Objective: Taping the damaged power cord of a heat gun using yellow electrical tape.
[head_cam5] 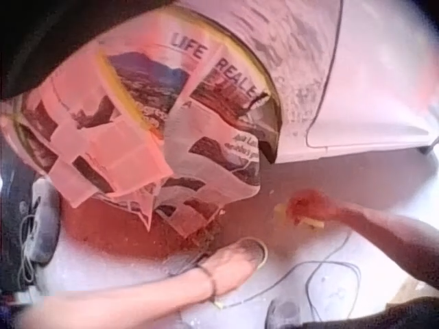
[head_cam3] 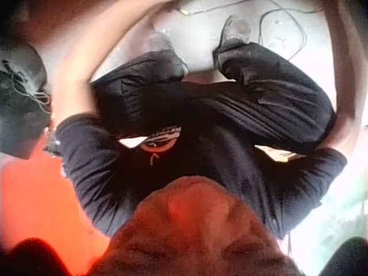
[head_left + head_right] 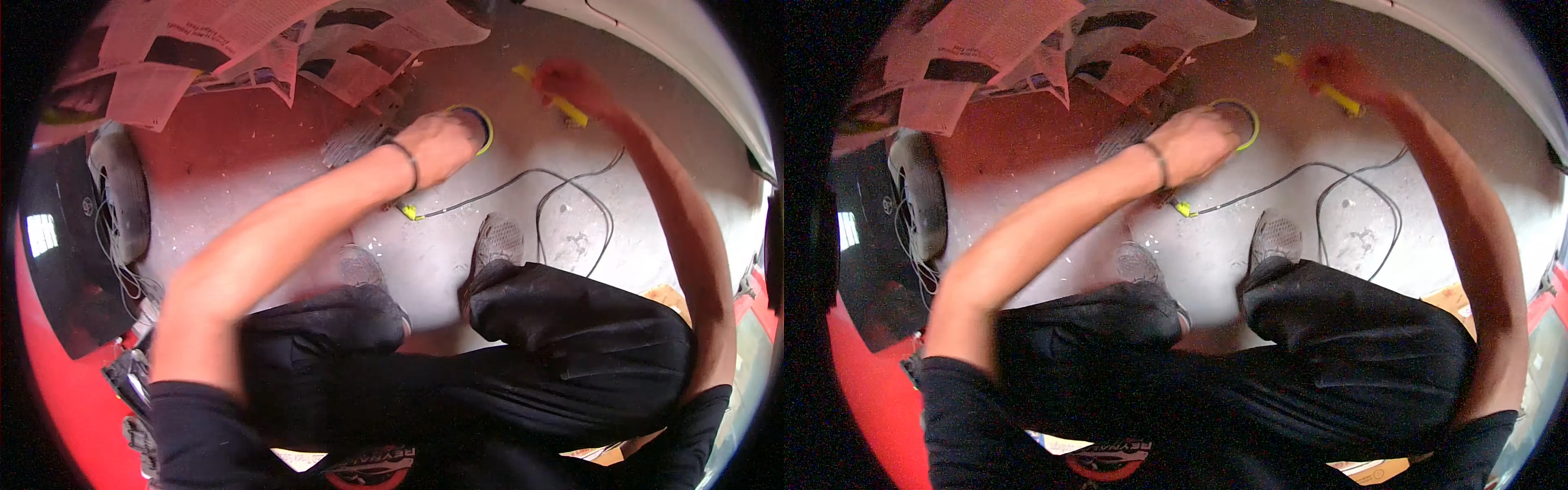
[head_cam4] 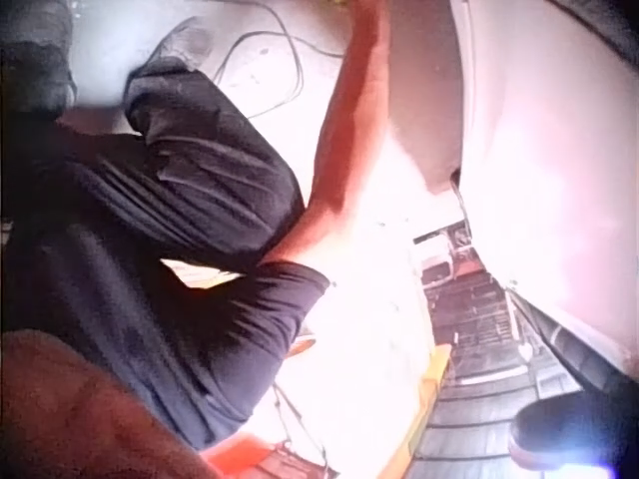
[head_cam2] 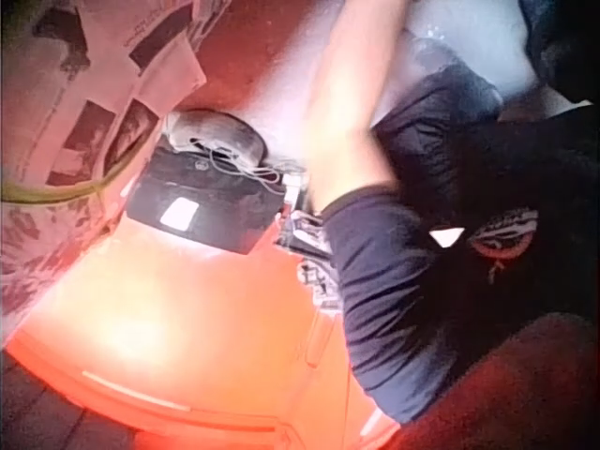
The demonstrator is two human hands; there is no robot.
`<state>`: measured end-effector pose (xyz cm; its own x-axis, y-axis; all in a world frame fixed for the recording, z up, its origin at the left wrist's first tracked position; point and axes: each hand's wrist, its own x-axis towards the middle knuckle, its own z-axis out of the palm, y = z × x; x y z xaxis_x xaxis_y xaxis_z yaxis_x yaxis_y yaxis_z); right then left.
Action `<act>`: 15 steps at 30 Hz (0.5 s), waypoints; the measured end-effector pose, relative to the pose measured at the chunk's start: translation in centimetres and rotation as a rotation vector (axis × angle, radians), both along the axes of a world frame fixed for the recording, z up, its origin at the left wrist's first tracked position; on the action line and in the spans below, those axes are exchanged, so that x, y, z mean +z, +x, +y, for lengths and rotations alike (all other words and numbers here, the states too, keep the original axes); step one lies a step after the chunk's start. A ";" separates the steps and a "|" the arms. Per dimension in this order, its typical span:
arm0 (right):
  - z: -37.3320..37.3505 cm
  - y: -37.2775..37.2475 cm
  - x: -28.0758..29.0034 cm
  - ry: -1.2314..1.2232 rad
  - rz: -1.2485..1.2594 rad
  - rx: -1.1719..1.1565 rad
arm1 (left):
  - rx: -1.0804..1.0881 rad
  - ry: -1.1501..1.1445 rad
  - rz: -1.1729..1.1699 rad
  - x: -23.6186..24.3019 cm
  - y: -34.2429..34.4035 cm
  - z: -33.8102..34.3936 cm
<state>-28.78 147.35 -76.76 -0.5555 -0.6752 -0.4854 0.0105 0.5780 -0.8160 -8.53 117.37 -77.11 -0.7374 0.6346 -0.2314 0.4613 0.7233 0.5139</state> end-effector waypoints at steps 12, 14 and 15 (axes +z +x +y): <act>-7.2 3.8 3.1 0.214 -0.005 0.376 | -0.234 -0.247 -0.098 -2.9 7.0 -1.9; -7.7 4.5 1.3 0.238 -0.030 0.446 | -0.285 -0.257 0.052 -3.1 9.4 -4.9; -8.1 4.8 -0.5 0.150 0.048 0.526 | -0.340 -0.265 0.205 -3.4 10.6 -5.9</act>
<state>-23.93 139.26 -77.22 -0.1855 -0.7932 -0.5800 -0.3468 0.6051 -0.7167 2.11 111.50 -80.54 -0.5457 0.7865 -0.2894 0.7669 0.6079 0.2059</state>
